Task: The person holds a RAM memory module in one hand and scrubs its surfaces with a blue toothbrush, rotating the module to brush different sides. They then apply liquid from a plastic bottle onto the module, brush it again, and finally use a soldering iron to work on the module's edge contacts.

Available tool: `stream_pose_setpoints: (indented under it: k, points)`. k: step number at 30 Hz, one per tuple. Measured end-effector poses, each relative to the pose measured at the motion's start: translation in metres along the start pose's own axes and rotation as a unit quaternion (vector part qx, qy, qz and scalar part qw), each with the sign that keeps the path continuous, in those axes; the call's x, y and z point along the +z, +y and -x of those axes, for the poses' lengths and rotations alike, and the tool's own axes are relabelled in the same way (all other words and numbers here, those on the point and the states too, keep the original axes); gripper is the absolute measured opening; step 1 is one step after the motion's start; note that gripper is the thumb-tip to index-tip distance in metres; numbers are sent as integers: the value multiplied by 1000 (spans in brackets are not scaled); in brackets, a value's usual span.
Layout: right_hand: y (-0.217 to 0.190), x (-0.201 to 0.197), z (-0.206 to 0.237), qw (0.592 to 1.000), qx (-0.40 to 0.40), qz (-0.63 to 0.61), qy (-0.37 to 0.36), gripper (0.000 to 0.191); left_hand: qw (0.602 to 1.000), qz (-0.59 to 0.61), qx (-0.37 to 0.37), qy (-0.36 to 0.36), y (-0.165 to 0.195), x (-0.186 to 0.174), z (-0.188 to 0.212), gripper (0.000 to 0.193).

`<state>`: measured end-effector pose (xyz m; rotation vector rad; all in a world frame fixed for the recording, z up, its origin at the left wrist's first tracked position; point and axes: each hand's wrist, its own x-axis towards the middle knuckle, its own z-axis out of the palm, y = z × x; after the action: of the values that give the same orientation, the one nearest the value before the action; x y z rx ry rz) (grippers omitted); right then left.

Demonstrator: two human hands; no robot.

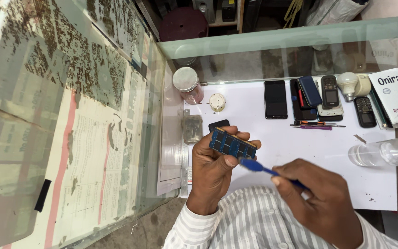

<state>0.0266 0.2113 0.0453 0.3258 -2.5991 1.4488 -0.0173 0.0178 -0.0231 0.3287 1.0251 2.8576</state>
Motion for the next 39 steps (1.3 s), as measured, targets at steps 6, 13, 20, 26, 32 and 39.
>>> stream_pose_setpoints:
  k: [6,13,20,26,32,39]
  points:
    - [4,-1,-5,995,-33,72,57,9,1000,-3,-1,-7,-2,-4,0,52]
    - [4,-3,-3,997,-27,59,33,10,1000,-6,-5,-6,-3,-5,3,55]
    - [3,-3,0,999,-40,36,3,7,1000,-2,-17,1,-2,-6,1,53]
    - [3,-2,-1,1000,-23,18,-2,11,1000,14,-14,-17,-1,-7,3,52]
    - [12,-4,5,999,-18,37,-24,9,1000,-19,-3,-3,-6,-9,7,52]
    - [21,-17,28,962,167,-3,-214,19,996,82,-19,-17,-6,-15,2,55]
